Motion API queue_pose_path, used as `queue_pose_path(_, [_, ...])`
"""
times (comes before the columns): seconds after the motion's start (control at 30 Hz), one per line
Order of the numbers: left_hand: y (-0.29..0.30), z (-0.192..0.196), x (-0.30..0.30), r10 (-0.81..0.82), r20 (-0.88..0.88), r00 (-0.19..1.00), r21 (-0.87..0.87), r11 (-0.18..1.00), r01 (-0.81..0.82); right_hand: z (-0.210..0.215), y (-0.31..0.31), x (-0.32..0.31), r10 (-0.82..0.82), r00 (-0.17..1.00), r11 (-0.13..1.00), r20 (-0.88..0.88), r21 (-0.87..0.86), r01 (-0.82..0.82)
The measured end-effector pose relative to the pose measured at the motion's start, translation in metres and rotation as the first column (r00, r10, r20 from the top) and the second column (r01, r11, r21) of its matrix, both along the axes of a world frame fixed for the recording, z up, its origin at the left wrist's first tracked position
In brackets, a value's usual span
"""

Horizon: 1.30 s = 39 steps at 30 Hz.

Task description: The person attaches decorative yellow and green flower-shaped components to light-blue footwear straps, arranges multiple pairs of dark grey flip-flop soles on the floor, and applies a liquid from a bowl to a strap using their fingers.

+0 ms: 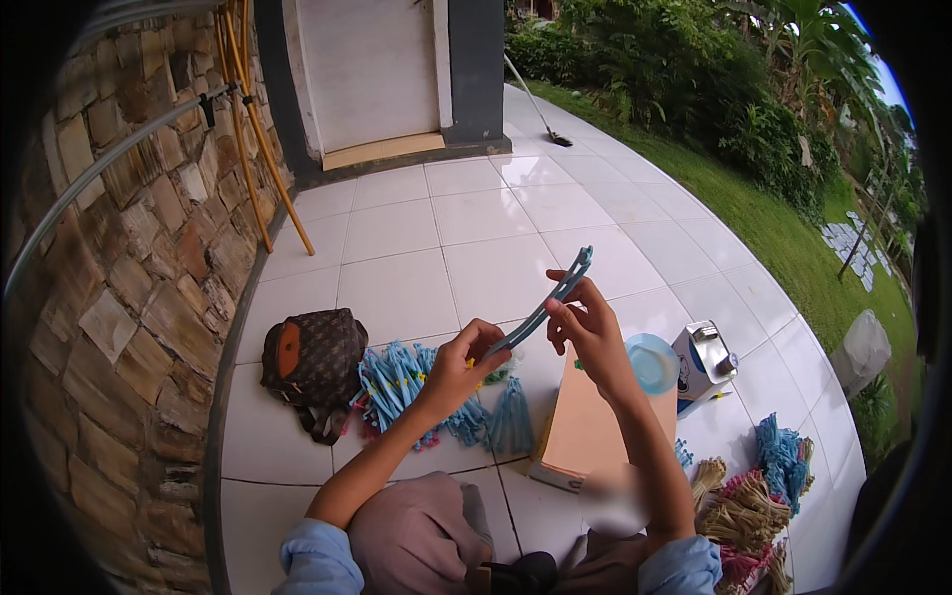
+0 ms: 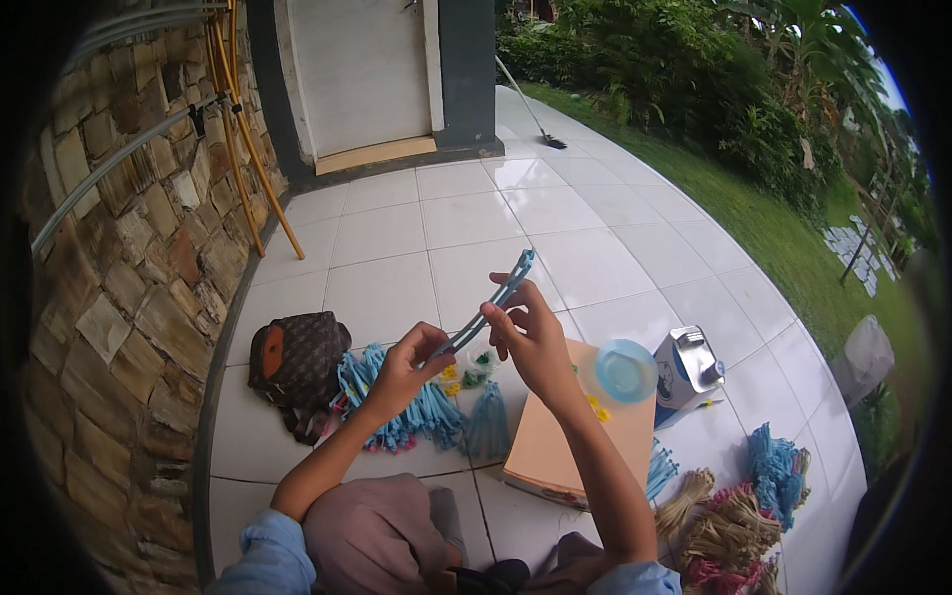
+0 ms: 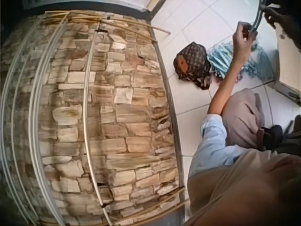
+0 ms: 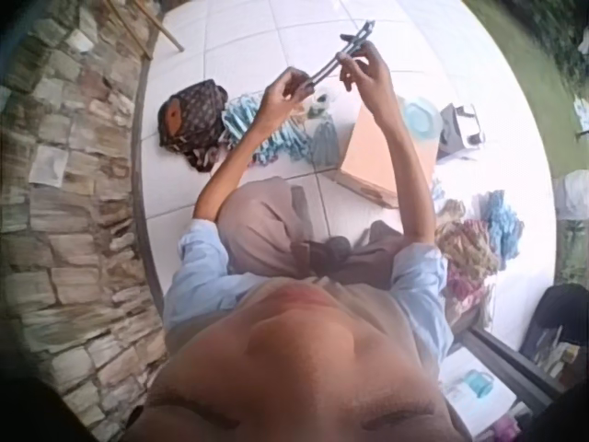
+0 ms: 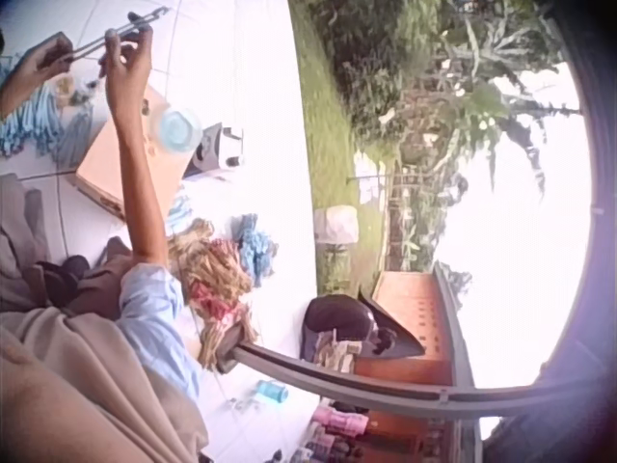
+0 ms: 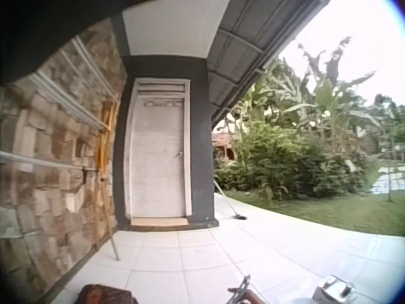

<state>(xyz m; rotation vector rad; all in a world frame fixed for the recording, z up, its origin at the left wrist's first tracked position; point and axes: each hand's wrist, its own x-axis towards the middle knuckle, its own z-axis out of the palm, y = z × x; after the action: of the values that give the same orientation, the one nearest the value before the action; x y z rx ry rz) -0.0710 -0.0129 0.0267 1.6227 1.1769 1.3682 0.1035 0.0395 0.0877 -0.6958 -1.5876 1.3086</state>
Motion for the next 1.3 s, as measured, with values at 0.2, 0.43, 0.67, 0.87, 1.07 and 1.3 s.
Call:
queue_pose_path(0.2, [0.001,-0.011,0.001,-0.229,0.355,0.906,-0.104,0.954,0.282,0.009,0.002,0.014,-0.084,0.996,0.994,-0.026,0.064,0.085])
queue_pose_path(0.43, [0.001,-0.008,0.03,0.077,0.815,0.574,-0.257,0.936,0.24,0.005,-0.02,0.035,0.013,1.0,0.998,-0.012,0.067,-0.012])
queue_pose_path(0.67, [0.009,-0.022,0.034,0.186,0.791,0.583,-0.35,0.919,0.183,-0.073,-0.059,0.059,0.239,0.959,0.971,0.151,-0.016,-0.239])
queue_pose_path(0.87, [0.016,-0.062,0.024,0.128,0.67,0.732,-0.44,0.862,0.251,-0.119,-0.013,0.088,-0.237,0.862,0.97,0.448,0.063,0.233])
queue_pose_path(1.07, [0.016,-0.062,0.038,0.067,0.692,0.719,-0.424,0.843,0.33,-0.163,0.043,0.083,-0.385,0.753,0.891,0.533,0.428,0.152])
queue_pose_path(1.3, [0.021,-0.072,0.04,-0.049,0.721,0.691,-0.391,0.795,0.464,-0.188,0.063,0.068,-0.587,0.55,0.748,0.594,0.658,0.087])
